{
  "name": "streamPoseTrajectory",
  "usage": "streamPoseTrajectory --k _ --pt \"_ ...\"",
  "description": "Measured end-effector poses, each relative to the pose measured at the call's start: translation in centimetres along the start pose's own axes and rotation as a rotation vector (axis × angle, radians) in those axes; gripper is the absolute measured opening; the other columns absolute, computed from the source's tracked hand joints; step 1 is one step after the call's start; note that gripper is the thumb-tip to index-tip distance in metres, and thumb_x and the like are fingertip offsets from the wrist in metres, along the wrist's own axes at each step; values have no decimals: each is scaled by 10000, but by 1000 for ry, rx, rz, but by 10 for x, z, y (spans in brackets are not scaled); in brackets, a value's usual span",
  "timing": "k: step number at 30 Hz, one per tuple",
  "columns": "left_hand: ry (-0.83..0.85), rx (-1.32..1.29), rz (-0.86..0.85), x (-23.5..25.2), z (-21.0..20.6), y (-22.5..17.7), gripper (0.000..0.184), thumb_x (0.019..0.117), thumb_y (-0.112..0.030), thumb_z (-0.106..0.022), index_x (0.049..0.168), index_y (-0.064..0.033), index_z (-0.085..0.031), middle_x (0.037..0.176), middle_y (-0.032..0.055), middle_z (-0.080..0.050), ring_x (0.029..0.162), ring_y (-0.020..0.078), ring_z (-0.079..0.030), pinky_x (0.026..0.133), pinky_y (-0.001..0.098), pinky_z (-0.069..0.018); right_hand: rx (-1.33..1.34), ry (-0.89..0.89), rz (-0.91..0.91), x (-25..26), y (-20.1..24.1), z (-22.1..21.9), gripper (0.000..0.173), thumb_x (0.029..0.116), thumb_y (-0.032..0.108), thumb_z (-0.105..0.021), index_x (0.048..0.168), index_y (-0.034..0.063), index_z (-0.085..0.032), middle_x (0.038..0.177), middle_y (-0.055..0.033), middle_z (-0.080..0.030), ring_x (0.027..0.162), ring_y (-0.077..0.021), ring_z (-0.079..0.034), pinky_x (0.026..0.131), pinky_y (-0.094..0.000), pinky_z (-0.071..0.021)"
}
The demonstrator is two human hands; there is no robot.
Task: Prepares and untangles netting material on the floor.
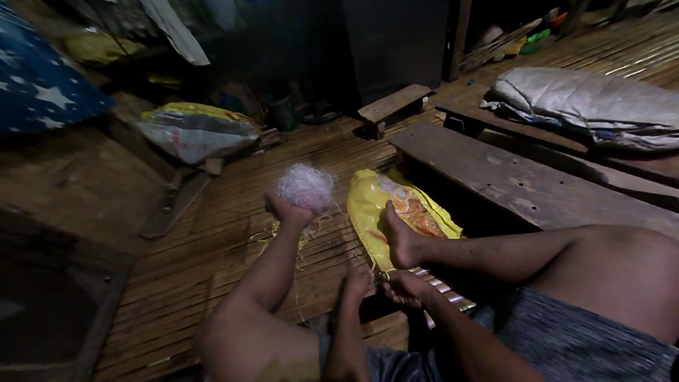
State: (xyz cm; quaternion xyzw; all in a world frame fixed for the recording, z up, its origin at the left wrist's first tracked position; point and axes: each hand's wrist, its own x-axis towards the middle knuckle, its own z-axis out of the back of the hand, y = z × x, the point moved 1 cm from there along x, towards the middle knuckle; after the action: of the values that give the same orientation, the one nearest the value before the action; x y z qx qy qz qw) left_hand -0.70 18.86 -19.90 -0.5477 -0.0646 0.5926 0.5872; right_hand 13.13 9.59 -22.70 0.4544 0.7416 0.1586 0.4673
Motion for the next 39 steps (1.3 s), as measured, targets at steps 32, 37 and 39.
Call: streamPoseTrajectory --k 32,37,39 --pt "-13 23 -21 -12 7 -8 262 1066 -185 -538 1180 18 -658 852 48 -629 656 96 -563 633 256 -506 -65 45 63 7 12 8 213 1105 237 -411 1101 94 -568 788 17 -565 570 -57 -514 514 -201 -455" --pt "-8 9 -41 -15 7 -10 257 1068 -178 -528 1165 22 -656 832 44 -612 640 95 -551 620 255 -501 -59 22 59 6 14 7 232 1111 242 -397 1118 87 -570 792 11 -566 565 -64 -506 514 -211 -450" --pt "-4 25 -34 -17 8 -14 258 1072 -175 -524 1178 19 -657 845 44 -616 641 91 -550 618 251 -497 -89 7 61 9 15 6 268 1115 261 -352 1112 95 -561 805 11 -570 572 -67 -509 522 -214 -451"
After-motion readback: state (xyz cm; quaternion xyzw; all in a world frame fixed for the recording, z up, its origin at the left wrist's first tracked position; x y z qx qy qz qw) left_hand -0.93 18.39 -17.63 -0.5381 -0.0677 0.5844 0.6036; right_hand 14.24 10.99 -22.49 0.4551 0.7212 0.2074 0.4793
